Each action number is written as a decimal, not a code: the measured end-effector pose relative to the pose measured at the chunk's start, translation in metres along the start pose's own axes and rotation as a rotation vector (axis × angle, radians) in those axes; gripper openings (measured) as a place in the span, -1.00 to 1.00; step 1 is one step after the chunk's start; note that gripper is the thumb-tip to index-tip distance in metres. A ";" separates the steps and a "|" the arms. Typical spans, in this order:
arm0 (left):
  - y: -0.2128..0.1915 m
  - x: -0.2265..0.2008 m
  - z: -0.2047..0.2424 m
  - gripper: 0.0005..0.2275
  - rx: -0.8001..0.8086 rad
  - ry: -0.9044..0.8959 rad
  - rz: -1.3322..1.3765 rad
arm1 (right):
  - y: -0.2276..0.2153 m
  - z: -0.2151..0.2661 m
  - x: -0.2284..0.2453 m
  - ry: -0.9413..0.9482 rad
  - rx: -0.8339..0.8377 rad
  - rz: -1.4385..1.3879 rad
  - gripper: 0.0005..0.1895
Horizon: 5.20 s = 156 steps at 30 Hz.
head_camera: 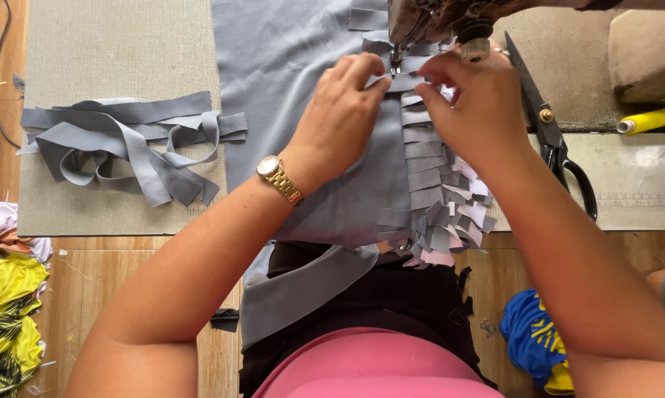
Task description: Cutting fabric into small strips and sewing them onto a base fabric to create a textured pattern using a sewing machine.
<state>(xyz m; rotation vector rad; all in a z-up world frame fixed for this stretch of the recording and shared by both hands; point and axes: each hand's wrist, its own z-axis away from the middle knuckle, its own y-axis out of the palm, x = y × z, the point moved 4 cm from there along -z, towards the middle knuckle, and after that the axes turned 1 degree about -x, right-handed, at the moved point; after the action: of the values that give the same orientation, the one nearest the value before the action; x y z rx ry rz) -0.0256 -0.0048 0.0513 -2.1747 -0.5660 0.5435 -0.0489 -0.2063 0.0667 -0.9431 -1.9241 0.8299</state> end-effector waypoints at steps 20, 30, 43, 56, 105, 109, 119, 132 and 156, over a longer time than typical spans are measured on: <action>0.001 0.006 0.023 -0.62 0.200 0.035 0.061 | 0.007 0.010 0.000 -0.425 0.098 0.123 -0.69; -0.004 0.004 0.021 -0.62 0.240 0.009 0.119 | 0.005 0.007 0.010 -0.371 0.185 0.129 -0.59; -0.005 0.008 0.019 -0.60 0.255 0.024 0.146 | 0.005 0.009 0.001 -0.396 0.148 0.061 -0.62; -0.003 0.019 0.011 -0.60 0.255 0.053 0.160 | 0.005 0.007 -0.004 -0.465 0.071 0.025 -0.67; -0.254 0.096 0.207 -0.65 -0.141 -0.429 -0.287 | -0.103 0.168 -0.046 0.125 0.053 0.110 -0.61; -0.239 0.072 0.188 -0.70 -0.078 -0.381 -0.139 | -0.096 0.189 -0.045 0.220 -0.004 0.111 -0.64; -0.211 0.086 0.120 -0.96 -0.229 -0.273 0.003 | -0.086 0.193 -0.043 0.072 -0.123 0.233 -0.67; -0.177 -0.089 0.085 -0.77 0.378 -0.740 1.628 | -0.084 0.131 0.147 0.260 0.018 -1.056 -0.33; -0.166 -0.091 0.094 -0.89 0.077 -0.219 0.591 | -0.083 0.132 0.149 0.194 -0.045 -0.653 -0.85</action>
<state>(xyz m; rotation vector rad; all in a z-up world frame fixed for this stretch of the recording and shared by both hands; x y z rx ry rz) -0.1862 0.0951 0.1450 -2.2099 0.0052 1.1058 -0.2465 -0.1485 0.1318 -0.3510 -1.9082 0.3003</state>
